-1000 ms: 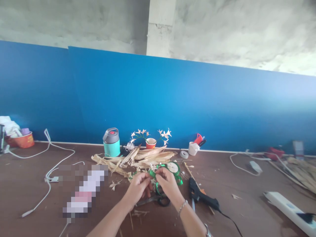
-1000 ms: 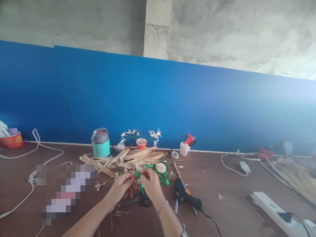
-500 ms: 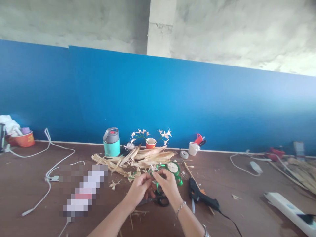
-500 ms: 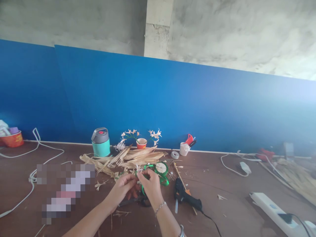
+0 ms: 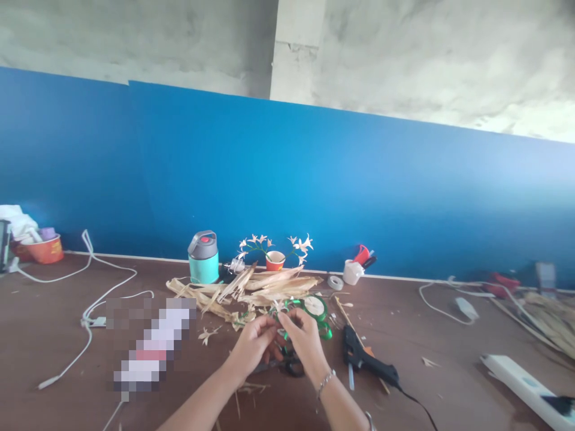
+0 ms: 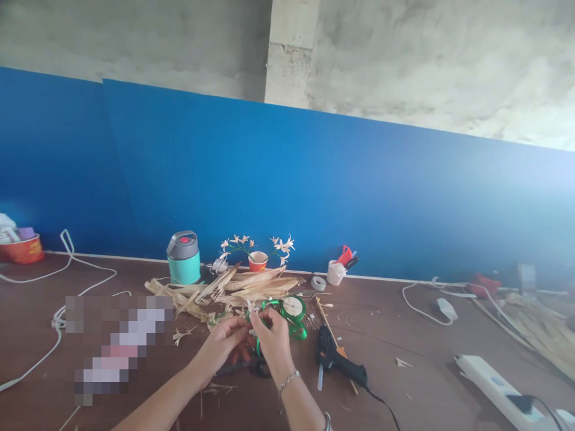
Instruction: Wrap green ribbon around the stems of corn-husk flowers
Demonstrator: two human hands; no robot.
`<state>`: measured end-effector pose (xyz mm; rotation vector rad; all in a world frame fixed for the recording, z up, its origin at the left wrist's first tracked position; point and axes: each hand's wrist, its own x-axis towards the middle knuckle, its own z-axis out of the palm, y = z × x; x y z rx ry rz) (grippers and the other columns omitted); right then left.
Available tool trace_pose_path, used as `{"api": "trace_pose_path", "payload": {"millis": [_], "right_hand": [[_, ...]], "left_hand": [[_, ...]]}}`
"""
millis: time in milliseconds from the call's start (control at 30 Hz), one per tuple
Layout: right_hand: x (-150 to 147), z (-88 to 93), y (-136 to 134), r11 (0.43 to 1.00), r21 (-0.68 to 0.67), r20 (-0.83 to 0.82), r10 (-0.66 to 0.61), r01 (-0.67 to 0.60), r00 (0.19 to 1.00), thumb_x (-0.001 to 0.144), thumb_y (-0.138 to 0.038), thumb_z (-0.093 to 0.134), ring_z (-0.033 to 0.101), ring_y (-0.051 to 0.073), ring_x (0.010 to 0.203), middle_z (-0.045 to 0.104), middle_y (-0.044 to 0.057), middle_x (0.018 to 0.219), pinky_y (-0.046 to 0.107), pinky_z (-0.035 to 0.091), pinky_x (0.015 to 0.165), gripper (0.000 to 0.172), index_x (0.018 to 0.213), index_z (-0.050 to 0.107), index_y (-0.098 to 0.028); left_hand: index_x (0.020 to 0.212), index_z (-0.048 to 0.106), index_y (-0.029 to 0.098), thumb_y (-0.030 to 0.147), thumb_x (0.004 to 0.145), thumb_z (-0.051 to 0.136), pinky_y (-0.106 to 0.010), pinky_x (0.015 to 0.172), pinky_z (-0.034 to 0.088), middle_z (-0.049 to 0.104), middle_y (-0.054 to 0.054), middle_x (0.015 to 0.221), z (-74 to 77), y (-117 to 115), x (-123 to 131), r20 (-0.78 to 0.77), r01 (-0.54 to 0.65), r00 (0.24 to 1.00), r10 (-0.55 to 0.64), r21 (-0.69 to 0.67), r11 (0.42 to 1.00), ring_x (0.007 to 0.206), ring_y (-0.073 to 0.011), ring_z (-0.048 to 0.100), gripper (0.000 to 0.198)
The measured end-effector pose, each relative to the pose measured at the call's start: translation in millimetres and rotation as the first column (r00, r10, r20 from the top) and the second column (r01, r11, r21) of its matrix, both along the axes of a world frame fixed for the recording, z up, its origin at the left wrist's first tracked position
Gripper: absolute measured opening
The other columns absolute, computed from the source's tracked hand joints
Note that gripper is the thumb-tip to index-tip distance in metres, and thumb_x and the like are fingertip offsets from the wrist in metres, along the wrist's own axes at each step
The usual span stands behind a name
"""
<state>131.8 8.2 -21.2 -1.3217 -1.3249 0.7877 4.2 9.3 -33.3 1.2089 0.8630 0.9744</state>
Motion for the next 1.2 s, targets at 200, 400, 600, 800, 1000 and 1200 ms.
{"api": "trace_pose_path", "payload": {"millis": [200, 400, 600, 800, 1000, 1200], "right_hand": [[-0.5, 1.1, -0.8, 0.999, -0.039, -0.031, 0.005, -0.007, 1.0, 0.072, -0.041, 0.058, 0.037, 0.009, 0.046, 0.044, -0.004, 0.05, 0.021, 0.03, 0.041, 0.03, 0.057, 0.05, -0.016], [-1.1, -0.6, -1.3, 0.999, -0.045, -0.042, 0.02, -0.022, 0.999, 0.073, -0.041, 0.057, 0.036, 0.008, 0.042, 0.042, -0.005, 0.048, 0.02, 0.028, 0.037, 0.03, 0.057, 0.049, -0.016], [-0.4, -1.7, -1.2, 0.999, -0.027, -0.05, 0.021, -0.023, 0.999, 0.073, -0.04, 0.058, 0.037, 0.008, 0.044, 0.043, -0.004, 0.05, 0.02, 0.031, 0.04, 0.029, 0.057, 0.05, -0.016], [-1.0, -1.3, -1.7, 0.999, -0.038, -0.071, 0.029, -0.032, 0.997, 0.073, -0.04, 0.058, 0.036, 0.008, 0.044, 0.042, -0.005, 0.049, 0.02, 0.031, 0.04, 0.03, 0.057, 0.049, -0.016], [-0.4, -2.1, -0.4, 1.0, 0.002, -0.012, 0.021, -0.021, 1.0, 0.074, -0.038, 0.057, 0.043, 0.01, 0.05, 0.047, -0.003, 0.051, 0.022, 0.037, 0.048, 0.028, 0.057, 0.05, -0.016], [4.8, -2.3, 0.1, 0.969, 0.206, 0.153, -0.17, 0.137, 0.973, 0.075, -0.035, 0.057, 0.057, 0.019, 0.072, 0.061, 0.004, 0.075, 0.028, 0.044, 0.064, 0.018, 0.078, 0.059, -0.017]], "left_hand": [[0.082, 0.053, 0.014, 0.043, 0.072, 0.056, -0.017, 0.034, 0.028, 0.067, -0.002, 0.064, -0.9, -0.1, -0.9, 0.006, 0.004, 1.0, -0.004, 0.011, 1.0, 0.043, -0.0131, 0.06, 0.031], [0.085, 0.055, 0.013, 0.043, 0.072, 0.056, -0.018, 0.035, 0.028, 0.067, -0.003, 0.065, 0.9, 0.3, -0.2, -0.012, 0.0, 1.0, 0.0, 0.021, 1.0, 0.043, -0.0134, 0.061, 0.032], [0.085, 0.056, 0.013, 0.045, 0.072, 0.056, -0.017, 0.035, 0.028, 0.066, -0.003, 0.065, 0.2, 0.4, -0.1, -0.018, -0.008, 1.0, 0.008, 0.02, 1.0, 0.044, -0.0132, 0.061, 0.034], [0.084, 0.056, 0.013, 0.045, 0.072, 0.056, -0.018, 0.035, 0.028, 0.066, -0.003, 0.065, 2.4, -0.2, -0.6, -0.026, -0.017, 1.0, 0.018, 0.034, 0.999, 0.044, -0.0133, 0.06, 0.034], [0.083, 0.055, 0.014, 0.043, 0.073, 0.056, -0.018, 0.035, 0.028, 0.066, -0.003, 0.064, 0.1, 1.0, -0.7, -0.027, -0.009, 1.0, 0.011, 0.043, 0.999, 0.043, -0.0136, 0.06, 0.031], [0.076, 0.052, 0.015, 0.042, 0.074, 0.054, -0.019, 0.036, 0.032, 0.067, -0.004, 0.068, -2.6, 3.3, -1.1, -0.047, -0.07, 0.996, 0.073, 0.053, 0.996, 0.047, -0.0145, 0.062, 0.027]]}}
